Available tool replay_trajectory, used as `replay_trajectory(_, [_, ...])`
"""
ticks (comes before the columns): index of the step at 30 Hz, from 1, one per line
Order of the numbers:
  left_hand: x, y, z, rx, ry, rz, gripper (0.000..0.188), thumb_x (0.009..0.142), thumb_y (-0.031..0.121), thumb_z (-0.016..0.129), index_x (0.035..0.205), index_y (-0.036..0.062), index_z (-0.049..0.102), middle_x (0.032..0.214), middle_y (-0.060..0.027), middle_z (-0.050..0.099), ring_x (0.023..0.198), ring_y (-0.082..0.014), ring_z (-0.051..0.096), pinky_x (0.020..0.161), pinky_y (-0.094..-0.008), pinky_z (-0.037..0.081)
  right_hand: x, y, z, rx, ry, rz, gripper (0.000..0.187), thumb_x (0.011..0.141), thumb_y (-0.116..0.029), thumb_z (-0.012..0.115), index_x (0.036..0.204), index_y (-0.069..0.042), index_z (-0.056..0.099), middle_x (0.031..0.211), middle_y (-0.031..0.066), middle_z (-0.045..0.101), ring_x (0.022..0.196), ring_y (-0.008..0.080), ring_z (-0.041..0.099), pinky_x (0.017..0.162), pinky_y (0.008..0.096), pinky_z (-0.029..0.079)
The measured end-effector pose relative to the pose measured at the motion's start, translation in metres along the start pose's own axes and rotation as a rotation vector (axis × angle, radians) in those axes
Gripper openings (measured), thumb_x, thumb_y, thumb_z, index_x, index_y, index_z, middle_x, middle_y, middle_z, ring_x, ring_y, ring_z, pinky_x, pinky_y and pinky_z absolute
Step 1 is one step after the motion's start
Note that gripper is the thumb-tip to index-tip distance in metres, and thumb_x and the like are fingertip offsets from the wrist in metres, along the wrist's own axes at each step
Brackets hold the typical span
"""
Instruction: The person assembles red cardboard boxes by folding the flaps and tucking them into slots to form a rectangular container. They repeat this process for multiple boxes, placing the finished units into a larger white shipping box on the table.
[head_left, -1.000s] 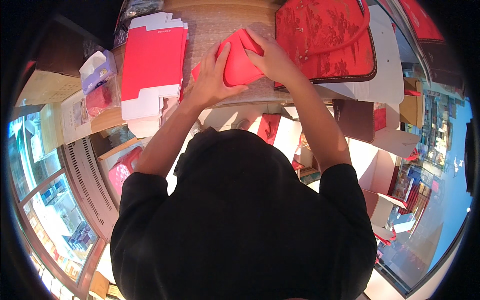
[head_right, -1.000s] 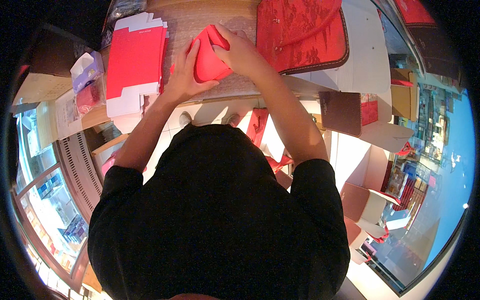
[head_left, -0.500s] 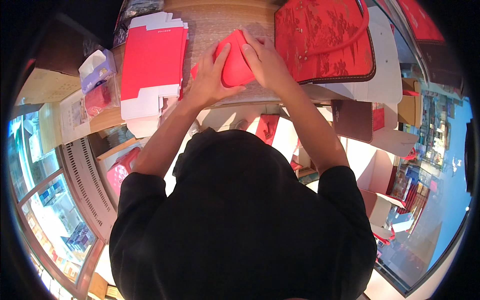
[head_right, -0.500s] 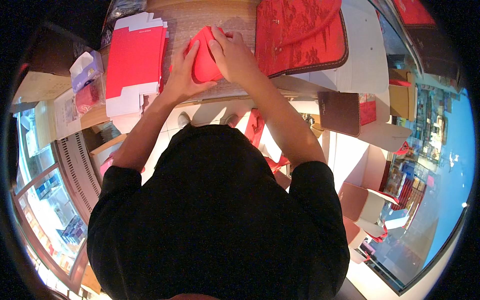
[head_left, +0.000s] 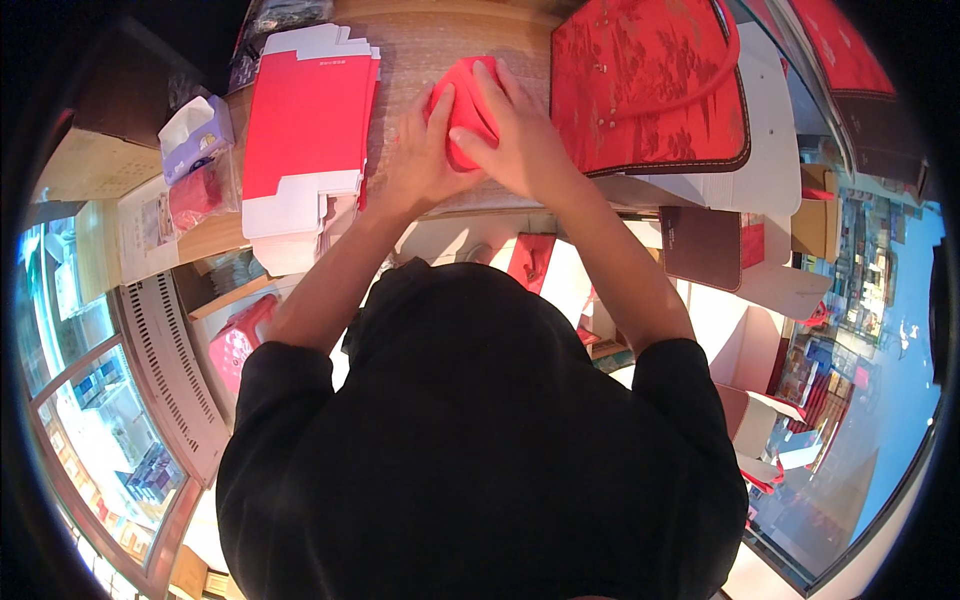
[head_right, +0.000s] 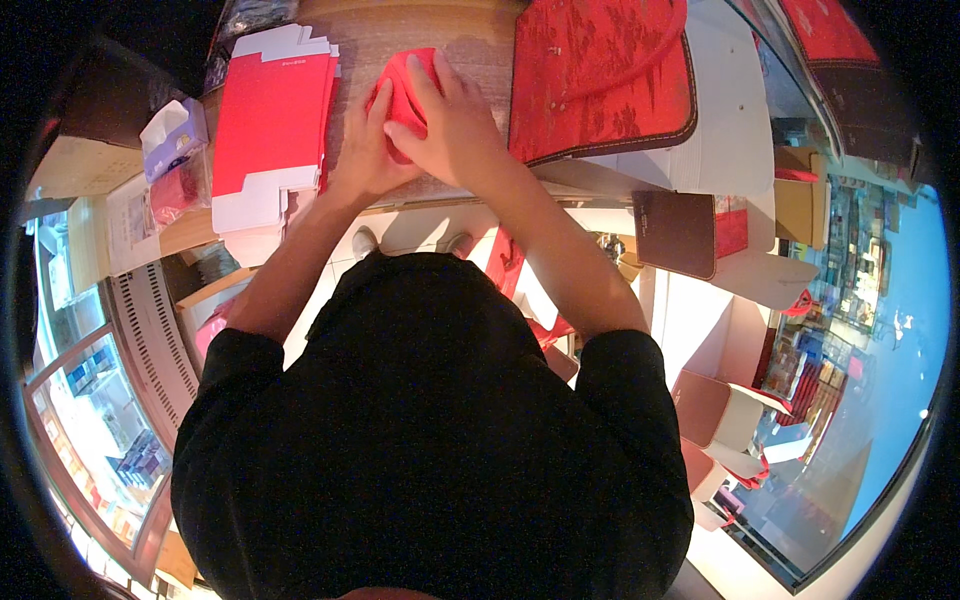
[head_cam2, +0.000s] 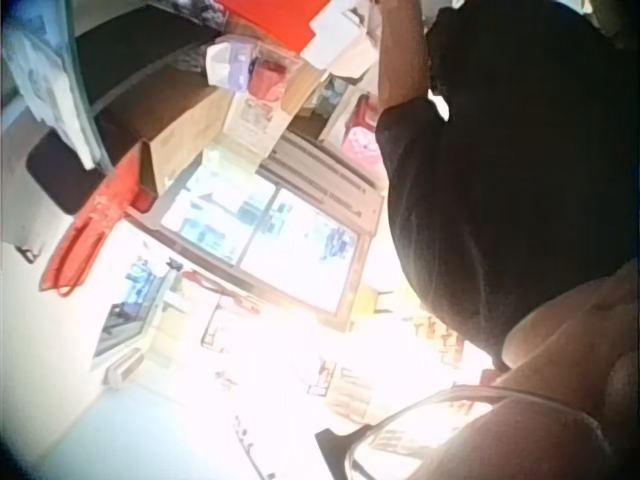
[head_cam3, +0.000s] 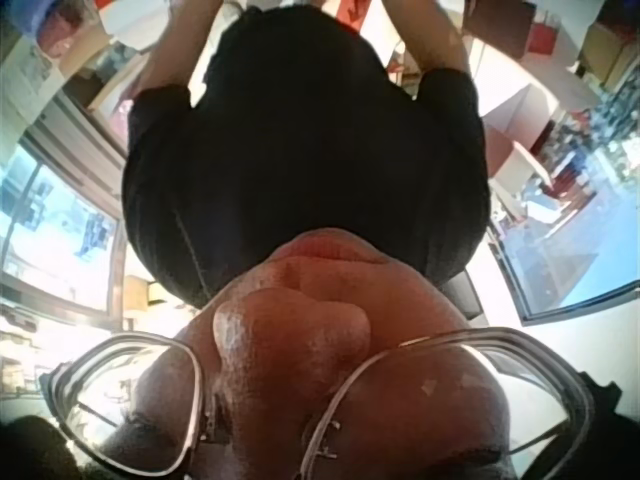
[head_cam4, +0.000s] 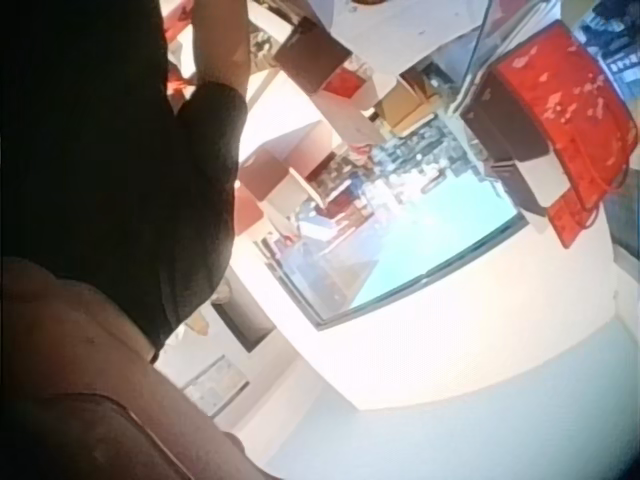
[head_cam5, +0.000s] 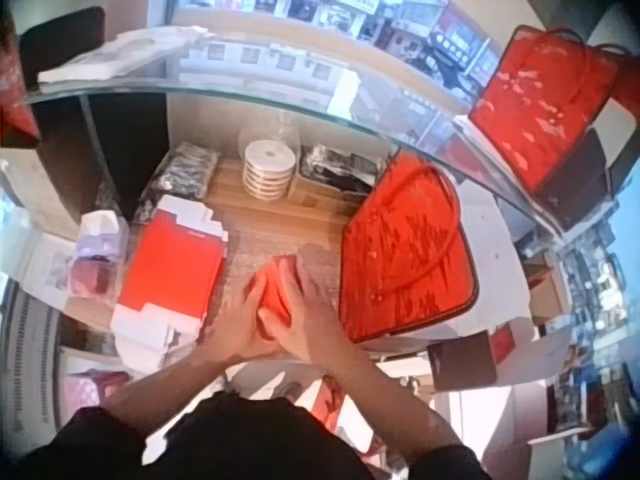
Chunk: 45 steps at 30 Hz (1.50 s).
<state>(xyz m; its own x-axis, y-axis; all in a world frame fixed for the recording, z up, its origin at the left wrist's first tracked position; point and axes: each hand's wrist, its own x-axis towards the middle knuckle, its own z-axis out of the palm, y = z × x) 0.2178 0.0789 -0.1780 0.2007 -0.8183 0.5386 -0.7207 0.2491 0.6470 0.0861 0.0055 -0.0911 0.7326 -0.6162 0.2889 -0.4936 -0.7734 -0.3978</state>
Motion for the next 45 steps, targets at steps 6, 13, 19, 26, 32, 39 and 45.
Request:
replay_trajectory(6, [0.001, -0.002, 0.009, -0.027, 0.058, -0.044, 0.109, 0.064, 0.035, 0.084, 0.146, 0.0002, 0.021, 0.145, -0.0293, 0.026, 0.131, -0.0462, 0.032, 0.104, -0.0542, 0.034, 0.007, 0.003, -0.004, -0.218, -0.046, -0.17, 0.065, 0.084, -0.019, 0.064, 0.142, -0.008, 0.038, 0.146, 0.0209, 0.033, 0.121, 0.0414, 0.043, 0.103, 0.0479, 0.037])
replay_trajectory(13, [0.037, -0.003, -0.052, 0.238, -0.104, 0.201, 0.091, 0.075, 0.032, 0.075, 0.147, 0.0053, 0.026, 0.152, -0.0151, 0.026, 0.139, -0.0337, 0.027, 0.112, -0.05, 0.026, 0.006, -0.005, -0.003, -0.344, -0.098, -0.288, 0.064, 0.085, -0.022, 0.062, 0.141, -0.005, 0.037, 0.148, 0.0194, 0.032, 0.126, 0.04, 0.04, 0.106, 0.0471, 0.035])
replay_trajectory(19, [0.043, -0.018, -0.053, 0.307, -0.178, 0.289, 0.071, 0.084, 0.03, 0.064, 0.145, 0.0105, 0.034, 0.15, -0.0062, 0.034, 0.134, -0.0249, 0.038, 0.112, -0.0477, 0.027, 0.006, -0.002, -0.002, -0.322, -0.028, -0.254, 0.073, 0.082, -0.027, 0.066, 0.14, 0.003, 0.033, 0.148, 0.0212, 0.032, 0.136, 0.0379, 0.031, 0.111, 0.0523, 0.026])
replay_trajectory(26, [0.043, -0.015, -0.055, 0.361, -0.199, 0.276, 0.067, 0.085, 0.029, 0.064, 0.143, 0.0102, 0.036, 0.149, -0.0068, 0.035, 0.132, -0.025, 0.04, 0.11, -0.0465, 0.03, -0.017, -0.004, -0.01, -0.232, -0.09, -0.155, 0.085, 0.08, -0.031, 0.069, 0.144, 0.003, 0.026, 0.149, 0.0255, 0.026, 0.141, 0.0385, 0.021, 0.112, 0.0554, 0.02])
replay_trajectory(32, [0.041, -0.015, -0.054, 0.318, -0.164, 0.249, 0.068, 0.084, 0.028, 0.066, 0.143, 0.01, 0.036, 0.147, -0.0081, 0.037, 0.13, -0.0266, 0.042, 0.109, -0.0464, 0.032, -0.013, -0.012, -0.033, -0.082, 0.281, -0.218, 0.093, 0.078, -0.028, 0.073, 0.146, 0.003, 0.019, 0.152, 0.0263, 0.019, 0.143, 0.039, 0.016, 0.113, 0.0568, 0.015])
replay_trajectory(39, [0.044, -0.008, -0.05, 0.336, -0.142, 0.233, 0.073, 0.081, 0.023, 0.071, 0.143, 0.0071, 0.036, 0.147, -0.0122, 0.037, 0.125, -0.0361, 0.044, 0.106, -0.0449, 0.037, -0.047, 0.015, -0.01, -0.093, 0.069, -0.154, 0.091, 0.077, -0.023, 0.072, 0.146, 0.003, 0.018, 0.151, 0.029, 0.018, 0.142, 0.042, 0.018, 0.113, 0.0581, 0.015])
replay_trajectory(45, [0.042, -0.008, -0.048, 0.343, -0.14, 0.205, 0.074, 0.08, 0.024, 0.072, 0.143, 0.0079, 0.037, 0.148, -0.0119, 0.036, 0.128, -0.036, 0.041, 0.106, -0.0464, 0.035, -0.044, 0.013, -0.01, -0.065, 0.189, -0.198, 0.075, 0.078, -0.017, 0.068, 0.141, 0.002, 0.034, 0.149, 0.0221, 0.029, 0.141, 0.038, 0.025, 0.111, 0.0576, 0.021])
